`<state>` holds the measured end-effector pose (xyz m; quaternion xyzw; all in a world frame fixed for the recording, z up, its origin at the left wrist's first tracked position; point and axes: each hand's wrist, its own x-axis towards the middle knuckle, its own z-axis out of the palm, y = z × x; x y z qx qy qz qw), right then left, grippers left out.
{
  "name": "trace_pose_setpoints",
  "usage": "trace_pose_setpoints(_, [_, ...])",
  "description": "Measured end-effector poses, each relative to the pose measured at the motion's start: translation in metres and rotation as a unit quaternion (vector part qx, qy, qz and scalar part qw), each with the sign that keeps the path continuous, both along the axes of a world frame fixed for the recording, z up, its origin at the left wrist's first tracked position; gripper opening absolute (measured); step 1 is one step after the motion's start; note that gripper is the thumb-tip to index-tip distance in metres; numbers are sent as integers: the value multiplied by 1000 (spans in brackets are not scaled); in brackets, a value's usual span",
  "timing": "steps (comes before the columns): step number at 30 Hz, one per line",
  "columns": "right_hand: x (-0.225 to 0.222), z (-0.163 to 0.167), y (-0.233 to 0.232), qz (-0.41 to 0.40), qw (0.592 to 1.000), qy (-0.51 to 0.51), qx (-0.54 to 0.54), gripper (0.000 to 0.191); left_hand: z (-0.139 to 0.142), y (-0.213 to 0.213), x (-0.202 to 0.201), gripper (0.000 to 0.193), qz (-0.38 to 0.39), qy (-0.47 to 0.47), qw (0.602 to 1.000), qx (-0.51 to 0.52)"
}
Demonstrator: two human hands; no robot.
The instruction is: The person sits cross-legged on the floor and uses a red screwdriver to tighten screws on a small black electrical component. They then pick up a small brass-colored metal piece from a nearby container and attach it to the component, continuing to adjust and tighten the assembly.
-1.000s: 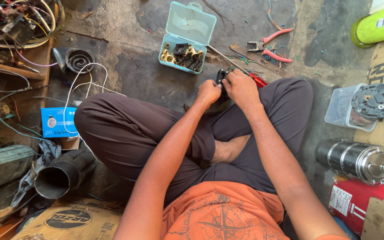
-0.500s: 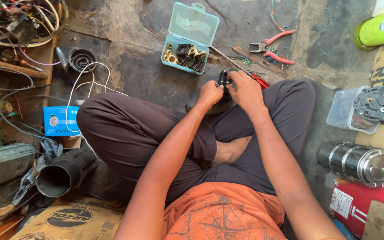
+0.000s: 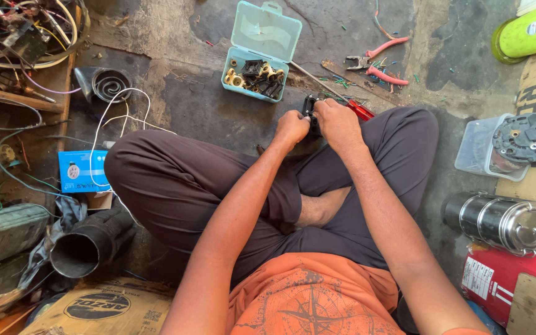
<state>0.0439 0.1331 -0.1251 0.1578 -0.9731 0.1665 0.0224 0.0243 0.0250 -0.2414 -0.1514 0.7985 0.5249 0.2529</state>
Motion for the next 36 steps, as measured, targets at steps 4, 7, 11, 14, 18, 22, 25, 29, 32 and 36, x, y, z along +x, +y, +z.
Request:
trace_pose_setpoints(4, [-1,2,1,-21,998,35,-48,17,-4,-5,-5,36,-3,25,999,-38])
trace_pose_setpoints(7, [-2,3,6,-66,980,53,-182,14,-2,-12,-10,39,37,45,998,24])
trace_pose_setpoints(11, [3,4,10,-89,944,23,-316,12,8,-17,-20,41,168,-85,834,519])
trace_pose_setpoints(14, [12,2,9,-67,942,45,-327,17,18,-22,-25,45,159,-135,737,643])
trace_pose_setpoints(18, [17,-1,7,-21,949,46,-310,21,22,-21,-23,48,161,-129,733,648])
trace_pose_setpoints(22, [15,-5,7,-3,963,16,-269,27,14,-20,-21,47,170,-112,743,638])
trace_pose_setpoints(25, [13,-6,6,-13,969,13,-245,26,9,-17,-22,46,177,-111,745,633])
trace_pose_setpoints(29, [11,-3,7,-36,972,-30,-230,24,6,-14,-21,43,182,-105,758,617])
trace_pose_setpoints(32, [8,1,10,79,978,28,-189,23,6,-14,-21,42,192,-118,786,575])
trace_pose_setpoints(36, [7,3,10,90,981,27,-173,23,5,-14,-22,42,175,-119,800,561])
